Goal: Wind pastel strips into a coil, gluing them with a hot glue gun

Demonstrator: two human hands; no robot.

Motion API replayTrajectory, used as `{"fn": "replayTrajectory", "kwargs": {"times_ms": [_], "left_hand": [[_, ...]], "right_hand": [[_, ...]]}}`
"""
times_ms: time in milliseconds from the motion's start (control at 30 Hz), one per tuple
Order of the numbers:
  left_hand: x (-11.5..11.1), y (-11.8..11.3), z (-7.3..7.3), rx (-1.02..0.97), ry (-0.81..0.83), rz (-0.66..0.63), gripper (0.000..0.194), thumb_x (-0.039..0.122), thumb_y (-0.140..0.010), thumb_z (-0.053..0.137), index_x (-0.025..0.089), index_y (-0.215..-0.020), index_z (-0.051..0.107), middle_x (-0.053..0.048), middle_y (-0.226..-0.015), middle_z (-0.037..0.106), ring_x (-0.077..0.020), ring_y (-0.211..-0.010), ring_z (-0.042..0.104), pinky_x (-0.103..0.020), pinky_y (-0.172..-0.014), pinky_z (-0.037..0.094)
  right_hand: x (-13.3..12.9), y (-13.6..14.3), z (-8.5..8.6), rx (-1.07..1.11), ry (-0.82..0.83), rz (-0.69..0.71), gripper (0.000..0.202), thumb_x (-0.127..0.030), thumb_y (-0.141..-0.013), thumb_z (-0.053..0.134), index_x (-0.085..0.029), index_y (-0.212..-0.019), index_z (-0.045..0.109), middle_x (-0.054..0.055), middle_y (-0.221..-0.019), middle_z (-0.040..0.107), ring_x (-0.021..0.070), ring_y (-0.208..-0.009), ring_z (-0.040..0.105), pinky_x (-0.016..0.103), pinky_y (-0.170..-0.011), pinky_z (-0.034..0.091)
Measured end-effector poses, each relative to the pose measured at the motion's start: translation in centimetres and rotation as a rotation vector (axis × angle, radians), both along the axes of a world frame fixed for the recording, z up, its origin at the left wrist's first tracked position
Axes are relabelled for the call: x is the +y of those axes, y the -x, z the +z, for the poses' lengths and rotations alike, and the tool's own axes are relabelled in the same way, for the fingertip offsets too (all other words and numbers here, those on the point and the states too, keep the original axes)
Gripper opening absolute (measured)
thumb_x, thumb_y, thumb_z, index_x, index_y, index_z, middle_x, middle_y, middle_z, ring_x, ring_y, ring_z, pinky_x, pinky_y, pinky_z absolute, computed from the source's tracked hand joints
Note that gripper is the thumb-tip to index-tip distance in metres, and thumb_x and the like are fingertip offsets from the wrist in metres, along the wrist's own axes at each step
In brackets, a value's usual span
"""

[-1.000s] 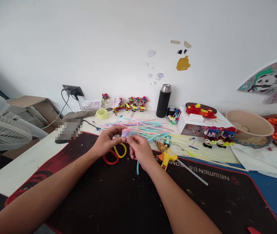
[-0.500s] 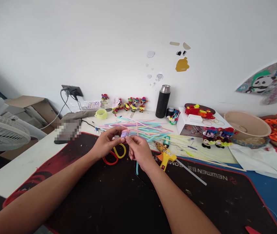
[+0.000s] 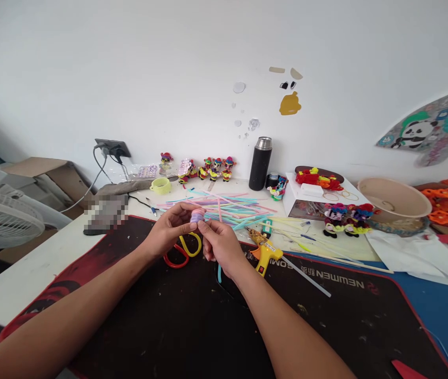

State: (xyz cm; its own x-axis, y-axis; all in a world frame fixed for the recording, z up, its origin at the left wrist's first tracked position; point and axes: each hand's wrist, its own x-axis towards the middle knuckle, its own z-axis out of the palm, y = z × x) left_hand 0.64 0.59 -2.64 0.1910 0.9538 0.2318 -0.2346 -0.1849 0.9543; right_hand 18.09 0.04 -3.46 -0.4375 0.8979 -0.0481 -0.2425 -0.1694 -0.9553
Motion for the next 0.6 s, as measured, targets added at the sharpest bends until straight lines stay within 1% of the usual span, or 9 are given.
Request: {"fn": "replayTrajectory", "kwargs": {"times_ms": [133,233,367,600], "left_hand": [[0.03,-0.06,-0.1,-0.08,0.047,-0.03,0.037,0.021,-0.074,0.089,0.019,-0.102,0.066,-0.007,-0.107,0.073,-0.0216,-0.103,0.067,-0.032,-0.084,0.056],[0.0,-0.04,-0.03,-0.069,0.043,-0.028,0.037,0.02,-0.073,0.089,0.018,-0.101,0.065,-0.006,-0.104,0.072,-0.0211,-0.102,0.067,-0.032,-0.085,0.055],[0.08,0.08,-0.07,-0.058,0.036,-0.017,0.038,0.019,-0.072,0.09,0.018,-0.101,0.065,-0.006,-0.107,0.072,-0.0208,-0.101,0.067,-0.032,-0.086,0.054],[0.33,0.36,-0.36,-0.059,0.04,-0.051,0.041,0.022,-0.072,0.092,0.019,-0.1,0.063,-0.006,-0.106,0.072,-0.0196,-0.096,0.068,-0.031,-0.081,0.055]], "right_hand": [[-0.11,-0.01,-0.04,-0.009,0.007,0.009,0.044,-0.06,-0.086,0.072,-0.021,-0.076,0.055,-0.008,-0.05,0.048,0.0083,-0.036,0.045,0.02,-0.035,0.024],[-0.14,-0.04,-0.11,-0.015,0.017,0.016,0.044,-0.06,-0.087,0.072,-0.021,-0.077,0.055,-0.008,-0.05,0.048,0.0081,-0.037,0.045,0.02,-0.035,0.024],[-0.09,-0.04,-0.19,-0.018,0.03,0.021,0.043,-0.06,-0.086,0.072,-0.021,-0.078,0.056,-0.009,-0.05,0.048,0.0081,-0.036,0.044,0.02,-0.035,0.024],[-0.06,-0.04,-0.28,-0.001,0.027,0.027,0.043,-0.059,-0.087,0.072,-0.021,-0.078,0.056,-0.009,-0.05,0.048,0.008,-0.036,0.044,0.02,-0.035,0.023]]}}
